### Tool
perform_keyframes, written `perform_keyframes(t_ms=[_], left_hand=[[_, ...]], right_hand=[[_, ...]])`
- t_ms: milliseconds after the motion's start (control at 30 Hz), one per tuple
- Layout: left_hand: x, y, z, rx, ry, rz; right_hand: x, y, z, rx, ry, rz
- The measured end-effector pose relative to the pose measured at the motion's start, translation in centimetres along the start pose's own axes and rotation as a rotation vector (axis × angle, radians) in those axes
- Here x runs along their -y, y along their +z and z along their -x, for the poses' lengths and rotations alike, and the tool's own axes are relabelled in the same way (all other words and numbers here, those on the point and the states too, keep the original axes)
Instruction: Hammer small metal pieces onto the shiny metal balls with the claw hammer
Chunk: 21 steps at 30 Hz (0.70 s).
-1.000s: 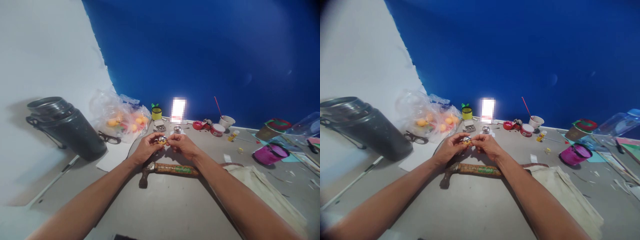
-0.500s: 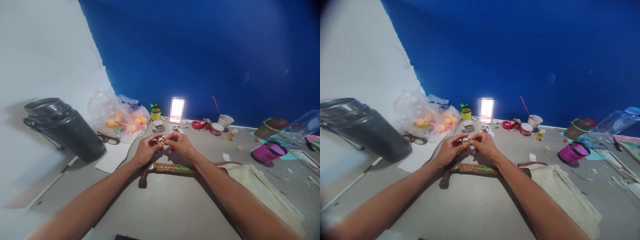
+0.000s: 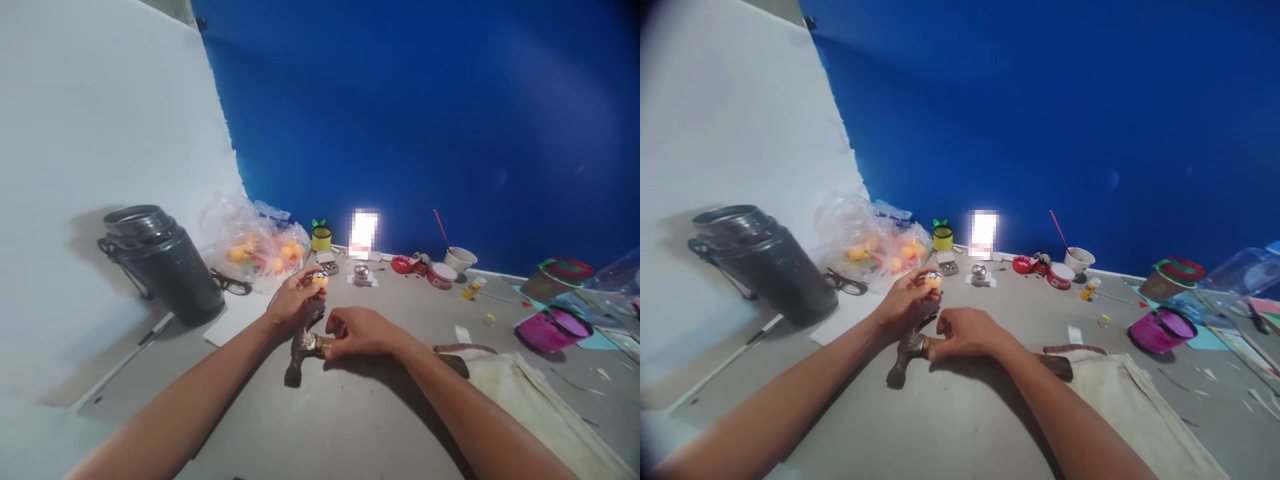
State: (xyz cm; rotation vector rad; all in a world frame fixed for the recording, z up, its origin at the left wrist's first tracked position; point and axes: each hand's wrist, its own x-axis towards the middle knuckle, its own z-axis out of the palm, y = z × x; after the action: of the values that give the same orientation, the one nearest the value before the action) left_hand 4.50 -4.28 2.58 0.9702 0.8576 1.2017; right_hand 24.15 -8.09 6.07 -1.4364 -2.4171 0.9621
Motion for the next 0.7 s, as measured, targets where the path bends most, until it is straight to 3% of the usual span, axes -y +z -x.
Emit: perform_keyframes(t_ms=[100,167,233,300,400,567,700], left_hand=[[0.0,-1.0,-0.7,-0.032,0.052,0.002],[0.0,-1.5,-1.1,-0.042,0.080,0.014],[-0.1,-1.9,-1.3,-0.021,0.083,0.031],[-0.1,-2.1,-1.5,0.012,0.061,0.040],[-0.1,-1.9,-1.2,0.059,0.021,0.037],[0.2,-1.1,-0.7,0.158,0.005,0.036],[0.6,-1.1,-0.7,0.134,-0.010,0.034]], right_hand=[[1.2,0.3,0.8,0.045,-0.029,0.162],[1.5,-0.4,1.2,-0.016,-0.046,0.232],[1.3,-1.6,1.5,-0.161,-0.070,0.353],[0.9,-2.6,1.8,-0.393,-0.081,0.445],[-0.2,-3.2,1.7,-0.672,-0.125,0.449],[-1.6,-2.4,0.9,-0.731,-0.155,0.455],[-1.9,-2.4,0.9,-0.891,-0.231,0.432]])
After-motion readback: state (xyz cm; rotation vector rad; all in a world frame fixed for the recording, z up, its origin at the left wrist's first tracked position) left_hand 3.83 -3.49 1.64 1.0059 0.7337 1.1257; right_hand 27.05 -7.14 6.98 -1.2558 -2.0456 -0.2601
